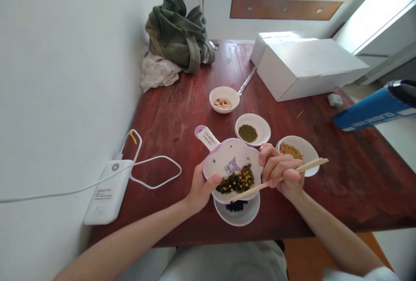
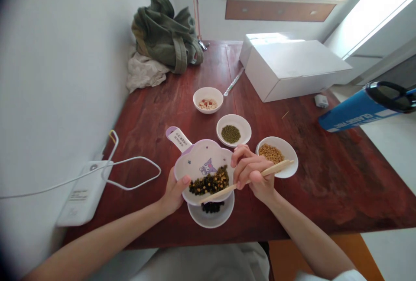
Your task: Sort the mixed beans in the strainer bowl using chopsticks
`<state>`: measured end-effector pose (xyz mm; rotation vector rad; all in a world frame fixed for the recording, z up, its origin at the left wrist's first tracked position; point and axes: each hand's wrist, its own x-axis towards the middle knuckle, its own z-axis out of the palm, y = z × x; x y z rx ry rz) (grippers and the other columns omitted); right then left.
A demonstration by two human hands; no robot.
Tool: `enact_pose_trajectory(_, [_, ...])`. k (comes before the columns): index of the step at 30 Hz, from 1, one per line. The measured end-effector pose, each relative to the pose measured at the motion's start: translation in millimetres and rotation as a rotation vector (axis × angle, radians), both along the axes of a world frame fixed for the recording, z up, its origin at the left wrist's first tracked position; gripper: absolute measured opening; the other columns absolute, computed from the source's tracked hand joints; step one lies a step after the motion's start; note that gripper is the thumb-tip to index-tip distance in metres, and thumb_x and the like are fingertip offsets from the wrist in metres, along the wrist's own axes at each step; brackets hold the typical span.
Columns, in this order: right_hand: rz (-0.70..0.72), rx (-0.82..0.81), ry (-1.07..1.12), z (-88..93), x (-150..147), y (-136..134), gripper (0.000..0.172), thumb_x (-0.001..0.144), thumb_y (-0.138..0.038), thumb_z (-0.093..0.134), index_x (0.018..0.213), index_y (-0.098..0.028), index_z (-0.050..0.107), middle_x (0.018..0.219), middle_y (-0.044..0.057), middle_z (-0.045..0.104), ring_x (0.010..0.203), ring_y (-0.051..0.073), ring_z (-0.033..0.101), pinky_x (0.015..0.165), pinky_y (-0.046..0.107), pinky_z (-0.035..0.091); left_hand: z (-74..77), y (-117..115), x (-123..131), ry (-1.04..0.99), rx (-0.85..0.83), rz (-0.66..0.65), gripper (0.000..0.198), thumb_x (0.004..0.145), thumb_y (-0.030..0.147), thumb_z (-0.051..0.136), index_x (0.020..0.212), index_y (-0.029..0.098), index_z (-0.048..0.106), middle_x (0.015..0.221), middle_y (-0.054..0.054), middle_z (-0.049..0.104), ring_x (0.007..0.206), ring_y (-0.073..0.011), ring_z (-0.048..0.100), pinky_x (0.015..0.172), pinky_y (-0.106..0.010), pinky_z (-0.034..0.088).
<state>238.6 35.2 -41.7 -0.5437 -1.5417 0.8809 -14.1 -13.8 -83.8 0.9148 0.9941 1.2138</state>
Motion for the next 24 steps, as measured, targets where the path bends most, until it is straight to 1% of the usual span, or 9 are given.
enact_pose_trajectory(3, [-0.027,-0.023,0.037,1.3,0,2,0.075,0.119,-0.069,0.061,0.057,-0.028,0.073,0.050,0.001,0.072,0.071,0.026,0.070,0.098,0.052,0.060,-0.2,0,0,-0.008,-0.023,0.014,0.085,0.084,0.087,0.093,0.133,0.018,0.088,0.119,-0.015,0.093,0.113,-0.0388,0.085,0.107,-0.052,0.070])
enact_pose_trajectory(6, [-0.070,0.008,-0.005,-0.2,-1,2,0.075,0.118,-0.070,0.062,0.058,-0.028,0.073,0.050,0.000,0.072,0.070,0.025,0.070,0.099,0.052,0.057,0.3,1,0,-0.023,-0.038,0.017,0.086,0.084,0.088,0.093,0.135,0.018,0.088,0.124,-0.016,0.092,0.118,-0.0399,0.084,0.109,-0.052,0.069])
enact_pose_trajectory(9, [-0.069,0.064,-0.095,-0.5,-1,-1,0.071,0.119,-0.070,0.061,0.063,-0.029,0.076,0.054,-0.002,0.075,0.071,0.024,0.071,0.100,0.052,0.053,0.9,0,0,-0.044,-0.052,0.016,0.086,0.085,0.087,0.092,0.137,0.019,0.087,0.127,-0.016,0.092,0.120,-0.0412,0.085,0.111,-0.053,0.069])
enact_pose_trajectory(12, [-0.043,0.132,-0.160,3.7,2,-4,0.067,0.121,-0.065,0.061,0.068,-0.028,0.077,0.059,-0.004,0.079,0.070,0.022,0.072,0.102,0.051,0.051,3.3,-3,1,-0.075,-0.052,0.013,0.088,0.085,0.085,0.094,0.145,0.022,0.085,0.131,-0.017,0.092,0.124,-0.0431,0.085,0.116,-0.056,0.069])
enact_pose_trajectory(14, [-0.061,0.146,-0.173,7.7,5,-5,0.066,0.123,-0.063,0.058,0.070,-0.028,0.076,0.060,-0.004,0.079,0.068,0.021,0.072,0.102,0.051,0.050,6.4,-4,1,-0.093,-0.066,0.007,0.089,0.084,0.084,0.095,0.148,0.023,0.084,0.132,-0.017,0.093,0.126,-0.0445,0.085,0.118,-0.058,0.068])
enact_pose_trajectory(17, [-0.094,0.146,-0.213,11.7,10,-7,0.066,0.124,-0.066,0.055,0.073,-0.029,0.076,0.062,-0.005,0.080,0.070,0.021,0.074,0.107,0.051,0.048,9.8,-5,1,-0.118,-0.104,-0.001,0.091,0.085,0.084,0.095,0.152,0.024,0.082,0.137,-0.018,0.092,0.130,-0.0463,0.085,0.121,-0.061,0.067])
enact_pose_trajectory(20, [-0.084,0.151,-0.239,11.6,10,-9,0.064,0.123,-0.066,0.056,0.075,-0.029,0.077,0.064,-0.006,0.082,0.071,0.021,0.075,0.108,0.050,0.048,6.5,-7,-1,-0.120,-0.118,-0.013,0.095,0.084,0.086,0.095,0.153,0.023,0.081,0.141,-0.019,0.090,0.133,-0.0471,0.084,0.122,-0.061,0.066])
enact_pose_trajectory(24, [-0.059,0.148,-0.210,9.9,8,-10,0.063,0.123,-0.063,0.057,0.075,-0.029,0.077,0.063,-0.006,0.081,0.070,0.022,0.074,0.106,0.052,0.049,-4.5,-10,-4,-0.070,-0.118,0.015,0.092,0.085,0.086,0.094,0.149,0.021,0.082,0.134,-0.018,0.092,0.126,-0.0441,0.085,0.117,-0.057,0.068])
